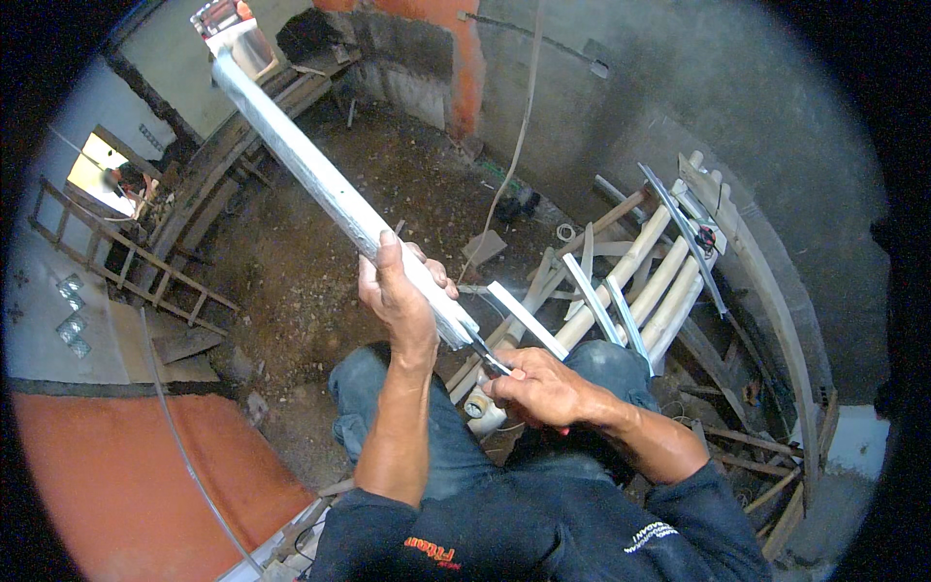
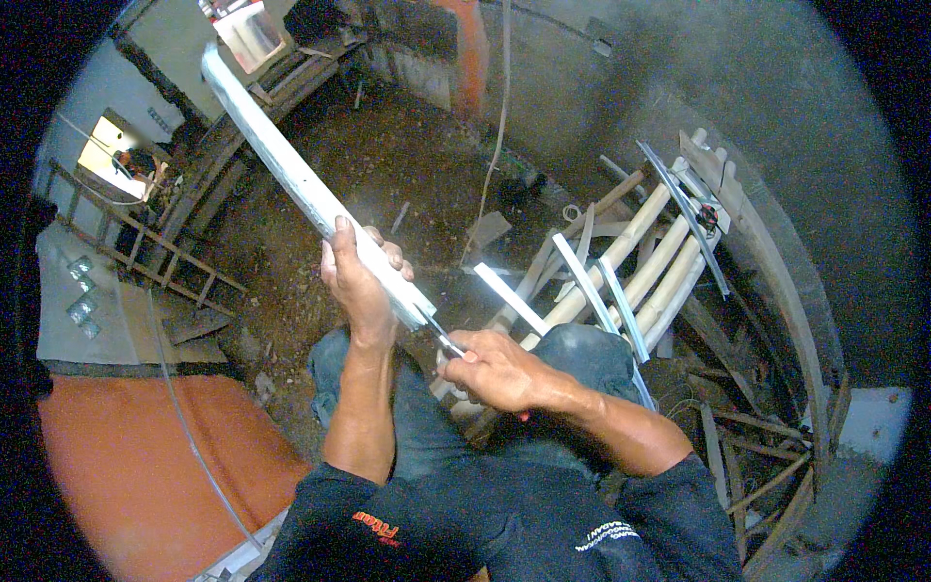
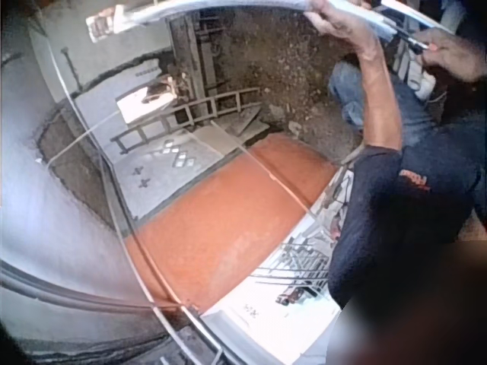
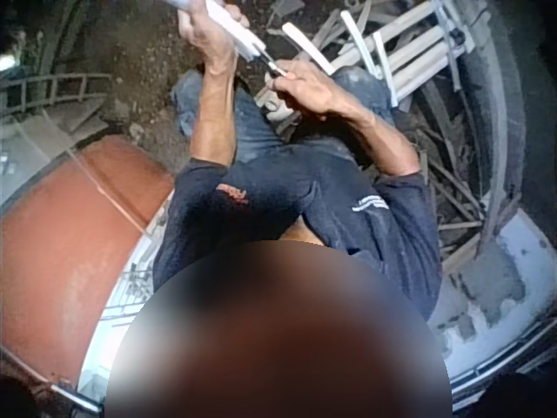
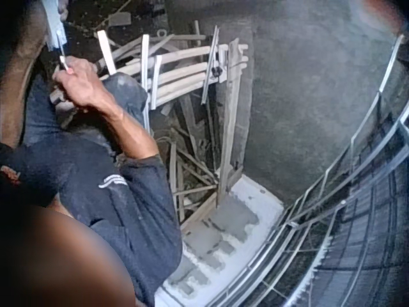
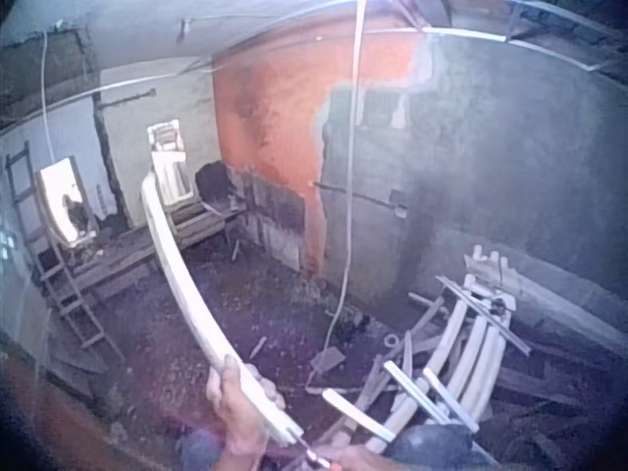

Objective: The person uses tin snips to cut a long white metal profile into shorter pieces. They repeatedly position the profile, cut it, and set the cut pieces aside on a wooden support structure.

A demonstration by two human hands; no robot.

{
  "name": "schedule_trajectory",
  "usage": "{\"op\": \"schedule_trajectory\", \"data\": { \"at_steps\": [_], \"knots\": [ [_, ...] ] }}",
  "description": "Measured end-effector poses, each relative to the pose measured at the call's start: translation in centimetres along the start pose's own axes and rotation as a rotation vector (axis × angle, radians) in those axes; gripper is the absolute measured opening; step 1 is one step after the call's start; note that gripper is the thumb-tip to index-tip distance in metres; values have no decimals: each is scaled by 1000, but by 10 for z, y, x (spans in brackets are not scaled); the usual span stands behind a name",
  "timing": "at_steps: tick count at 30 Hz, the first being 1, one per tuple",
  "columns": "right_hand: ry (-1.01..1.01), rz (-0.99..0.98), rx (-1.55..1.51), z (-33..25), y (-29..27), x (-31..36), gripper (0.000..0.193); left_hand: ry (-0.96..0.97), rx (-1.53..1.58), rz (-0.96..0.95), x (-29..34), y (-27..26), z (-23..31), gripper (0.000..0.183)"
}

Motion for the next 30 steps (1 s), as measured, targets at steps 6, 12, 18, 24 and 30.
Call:
{"op": "schedule_trajectory", "data": {
  "at_steps": [6, 12, 18, 24, 30],
  "knots": [
    [184, -125, -183, 7, 3, 3, 25, 49, -13, -177, 1, 8, 1, 32],
    [199, -149, -161, 8, 3, 4, 23, 42, -67, -179, 0, 10, 0, 30],
    [-66, 101, 72, 14, 12, -6, 14, -46, -163, -35, -11, -4, -8, 43],
    [-93, 150, 99, 13, 6, -4, 15, -39, -167, 5, -9, -4, -19, 35],
    [-151, 195, 113, 7, 6, -2, 18, -38, -160, 12, -7, -7, -20, 39]
  ]
}}
Point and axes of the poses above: each hand's wrist, its own x-axis away from the middle knuckle, its own y-axis out of the palm, z = x × y, the point moved 6 cm from there along -x, towards the middle knuckle, and after that the axes turned 6 degrees about -x, right-handed, at the moved point
